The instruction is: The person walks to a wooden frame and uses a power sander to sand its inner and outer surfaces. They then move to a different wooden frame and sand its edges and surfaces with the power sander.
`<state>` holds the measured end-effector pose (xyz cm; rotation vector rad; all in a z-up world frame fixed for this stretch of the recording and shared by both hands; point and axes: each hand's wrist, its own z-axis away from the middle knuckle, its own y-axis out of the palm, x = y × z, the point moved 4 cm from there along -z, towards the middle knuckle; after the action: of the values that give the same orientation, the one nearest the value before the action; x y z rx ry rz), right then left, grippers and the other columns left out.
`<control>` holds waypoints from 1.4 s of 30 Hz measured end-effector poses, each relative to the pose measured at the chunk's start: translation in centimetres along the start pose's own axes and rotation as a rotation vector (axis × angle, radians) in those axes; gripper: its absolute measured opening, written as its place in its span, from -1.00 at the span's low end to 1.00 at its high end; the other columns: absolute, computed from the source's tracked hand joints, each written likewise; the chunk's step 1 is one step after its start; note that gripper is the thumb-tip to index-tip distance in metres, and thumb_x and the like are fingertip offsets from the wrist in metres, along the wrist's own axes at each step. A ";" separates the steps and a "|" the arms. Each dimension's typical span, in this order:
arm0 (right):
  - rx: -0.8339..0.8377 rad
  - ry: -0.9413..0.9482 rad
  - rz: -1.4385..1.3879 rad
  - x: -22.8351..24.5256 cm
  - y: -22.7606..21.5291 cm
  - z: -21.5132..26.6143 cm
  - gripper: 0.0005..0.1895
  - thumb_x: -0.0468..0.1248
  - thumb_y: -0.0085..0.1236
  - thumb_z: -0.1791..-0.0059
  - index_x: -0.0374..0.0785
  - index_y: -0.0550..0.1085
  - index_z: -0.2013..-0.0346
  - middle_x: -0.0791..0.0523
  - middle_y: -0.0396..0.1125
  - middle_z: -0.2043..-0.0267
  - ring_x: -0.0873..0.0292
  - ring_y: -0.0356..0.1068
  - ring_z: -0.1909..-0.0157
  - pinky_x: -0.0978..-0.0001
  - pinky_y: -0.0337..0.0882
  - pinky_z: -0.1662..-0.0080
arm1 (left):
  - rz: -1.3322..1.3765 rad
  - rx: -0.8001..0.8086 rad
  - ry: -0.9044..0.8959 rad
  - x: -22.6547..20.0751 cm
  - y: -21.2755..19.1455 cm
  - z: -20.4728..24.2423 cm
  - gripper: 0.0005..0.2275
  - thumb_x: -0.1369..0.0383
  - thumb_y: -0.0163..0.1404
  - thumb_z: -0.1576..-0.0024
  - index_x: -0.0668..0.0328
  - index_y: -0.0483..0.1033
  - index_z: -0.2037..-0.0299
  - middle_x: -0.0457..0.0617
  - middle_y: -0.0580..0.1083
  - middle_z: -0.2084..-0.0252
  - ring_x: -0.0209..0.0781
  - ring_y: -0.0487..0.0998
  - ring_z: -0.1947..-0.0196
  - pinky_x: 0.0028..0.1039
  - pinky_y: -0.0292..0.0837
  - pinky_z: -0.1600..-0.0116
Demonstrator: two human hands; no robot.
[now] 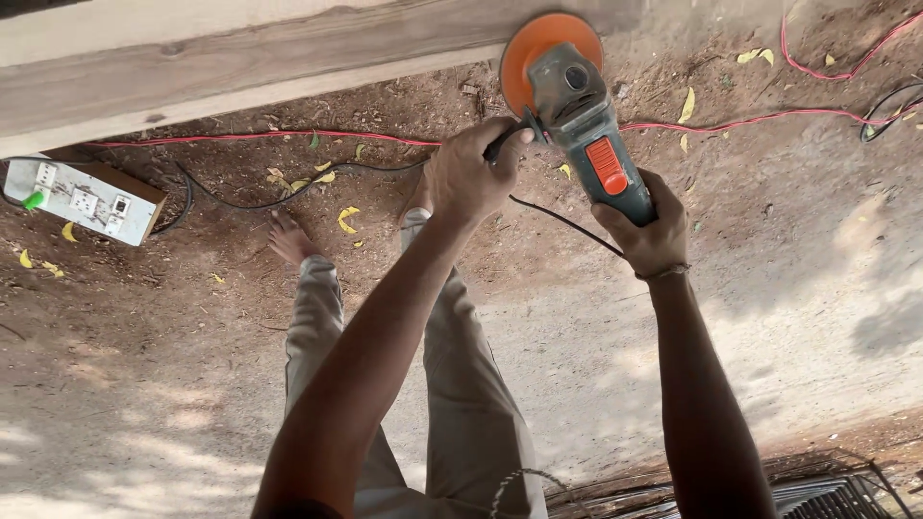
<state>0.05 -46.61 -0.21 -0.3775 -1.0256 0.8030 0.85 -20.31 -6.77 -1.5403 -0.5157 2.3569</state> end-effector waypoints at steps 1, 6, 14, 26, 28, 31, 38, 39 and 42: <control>-0.005 0.006 -0.007 -0.7 -0.3 0.1 -0.36 0.02 0.40 0.09 -0.39 0.48 -0.07 0.05 0.48 0.18 0.18 0.50 0.20 0.28 0.52 0.14 | -0.006 0.008 0.004 -0.5 0.6 -0.3 -0.75 0.04 0.03 -0.26 -0.09 0.66 0.28 -0.34 0.47 0.62 -0.54 0.25 0.76 -0.55 0.11 0.68; -0.060 0.072 -0.096 -4.1 -1.7 0.6 -0.34 0.07 0.36 0.09 -0.39 0.49 -0.07 0.04 0.46 0.17 0.17 0.48 0.19 0.29 0.50 0.15 | 0.036 0.068 0.114 -2.3 4.0 -1.9 -0.77 0.07 0.02 -0.27 -0.07 0.65 0.21 -0.31 0.51 0.59 -0.57 0.29 0.75 -0.60 0.17 0.67; -0.146 0.085 -0.164 -3.3 0.9 -3.3 -0.28 0.19 0.33 0.10 -0.36 0.51 -0.05 0.03 0.48 0.20 0.12 0.51 0.20 0.24 0.51 0.16 | -0.246 0.165 0.065 -4.1 1.1 -8.2 -0.70 -0.04 -0.01 -0.21 -0.14 0.68 0.28 -0.24 0.48 0.66 -0.43 0.33 0.77 -0.52 0.18 0.67; -0.115 0.264 -0.260 1.2 4.1 -3.1 -0.25 0.19 0.24 0.16 -0.33 0.48 -0.08 0.05 0.49 0.34 0.16 0.51 0.36 0.27 0.52 0.30 | -0.292 0.274 0.095 -7.0 -4.4 -10.5 -0.76 0.05 0.11 -0.19 -0.03 0.66 0.32 -0.15 0.53 0.57 -0.28 0.50 0.65 -0.33 0.40 0.50; -0.132 0.288 -0.281 1.4 5.1 -2.4 -0.28 0.17 0.24 0.15 -0.34 0.47 -0.05 0.05 0.49 0.33 0.16 0.50 0.35 0.27 0.51 0.30 | -0.328 0.320 0.111 -6.6 -4.2 -11.1 -0.74 0.04 0.13 -0.18 0.00 0.65 0.34 -0.10 0.55 0.53 -0.19 0.55 0.59 -0.27 0.44 0.44; -0.171 0.189 -0.469 4.3 5.6 -3.8 -0.35 0.10 0.30 0.05 -0.38 0.47 -0.08 0.03 0.50 0.14 0.16 0.48 0.13 0.29 0.49 0.09 | -0.303 0.282 0.226 -6.8 -5.7 -13.5 -0.72 0.02 0.16 -0.12 0.02 0.65 0.24 -0.06 0.56 0.51 -0.15 0.60 0.57 -0.25 0.49 0.39; -0.182 0.351 -0.371 12.4 8.6 -13.3 -0.29 0.20 0.28 0.15 -0.26 0.46 -0.06 0.02 0.51 0.26 0.13 0.54 0.25 0.22 0.52 0.22 | -0.461 0.320 0.208 -9.0 -14.1 -24.0 -0.78 0.08 0.15 -0.18 0.00 0.64 0.30 -0.01 0.54 0.53 -0.07 0.58 0.56 -0.22 0.45 0.39; -0.116 0.424 -0.363 13.2 9.7 -14.1 -0.24 0.25 0.27 0.18 -0.24 0.44 -0.07 0.01 0.52 0.29 0.08 0.56 0.27 0.18 0.54 0.24 | -0.504 0.324 0.235 -8.3 -15.1 -25.0 -0.74 0.07 0.15 -0.21 0.05 0.62 0.32 0.02 0.53 0.53 -0.06 0.58 0.55 -0.23 0.45 0.37; -0.123 0.332 -0.427 17.8 12.3 -14.5 -0.15 0.30 0.26 0.18 -0.26 0.41 -0.15 -0.07 0.52 0.20 -0.06 0.58 0.17 0.11 0.53 0.14 | -0.521 0.281 0.269 -8.2 -20.1 -25.0 -0.80 0.12 0.14 -0.19 0.02 0.66 0.22 0.01 0.55 0.50 -0.05 0.59 0.52 -0.24 0.48 0.35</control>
<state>12.43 -23.99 -4.13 -0.3649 -0.8048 0.2816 27.77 -2.11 -0.42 -1.3622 -0.4338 1.7184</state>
